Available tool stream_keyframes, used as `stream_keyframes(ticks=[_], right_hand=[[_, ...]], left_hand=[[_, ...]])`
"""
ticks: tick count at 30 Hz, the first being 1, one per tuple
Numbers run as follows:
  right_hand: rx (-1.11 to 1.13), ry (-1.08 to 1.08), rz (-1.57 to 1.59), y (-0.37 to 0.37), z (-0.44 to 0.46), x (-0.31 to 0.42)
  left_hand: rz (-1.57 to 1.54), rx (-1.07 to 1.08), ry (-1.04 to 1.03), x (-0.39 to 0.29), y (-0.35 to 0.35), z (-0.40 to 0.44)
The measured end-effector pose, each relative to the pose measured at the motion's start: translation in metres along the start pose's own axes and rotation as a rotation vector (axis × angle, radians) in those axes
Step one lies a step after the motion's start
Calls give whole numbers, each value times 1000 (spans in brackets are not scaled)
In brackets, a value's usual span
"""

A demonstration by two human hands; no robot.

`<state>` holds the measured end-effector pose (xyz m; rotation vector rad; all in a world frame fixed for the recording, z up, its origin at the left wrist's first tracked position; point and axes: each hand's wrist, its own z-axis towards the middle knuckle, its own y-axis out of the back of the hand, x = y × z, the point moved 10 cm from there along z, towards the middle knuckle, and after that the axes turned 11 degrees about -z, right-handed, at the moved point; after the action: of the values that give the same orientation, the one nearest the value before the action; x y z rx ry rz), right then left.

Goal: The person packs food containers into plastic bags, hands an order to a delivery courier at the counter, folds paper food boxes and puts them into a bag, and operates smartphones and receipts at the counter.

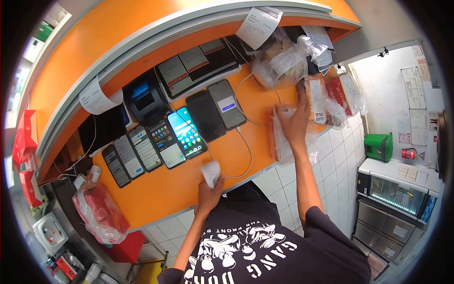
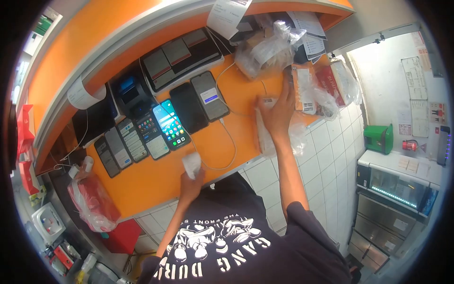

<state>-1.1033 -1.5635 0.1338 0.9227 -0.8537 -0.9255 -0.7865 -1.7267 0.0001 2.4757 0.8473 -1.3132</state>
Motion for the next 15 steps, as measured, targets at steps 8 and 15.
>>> stream_keyframes(ticks=[8,15], right_hand=[[54,278,120,-35,138,-1],[259,356,146,-9,146,-47]], left_hand=[[-24,45,-75,-10,-46,5],[-44,-47,-7,0,-19,-2]])
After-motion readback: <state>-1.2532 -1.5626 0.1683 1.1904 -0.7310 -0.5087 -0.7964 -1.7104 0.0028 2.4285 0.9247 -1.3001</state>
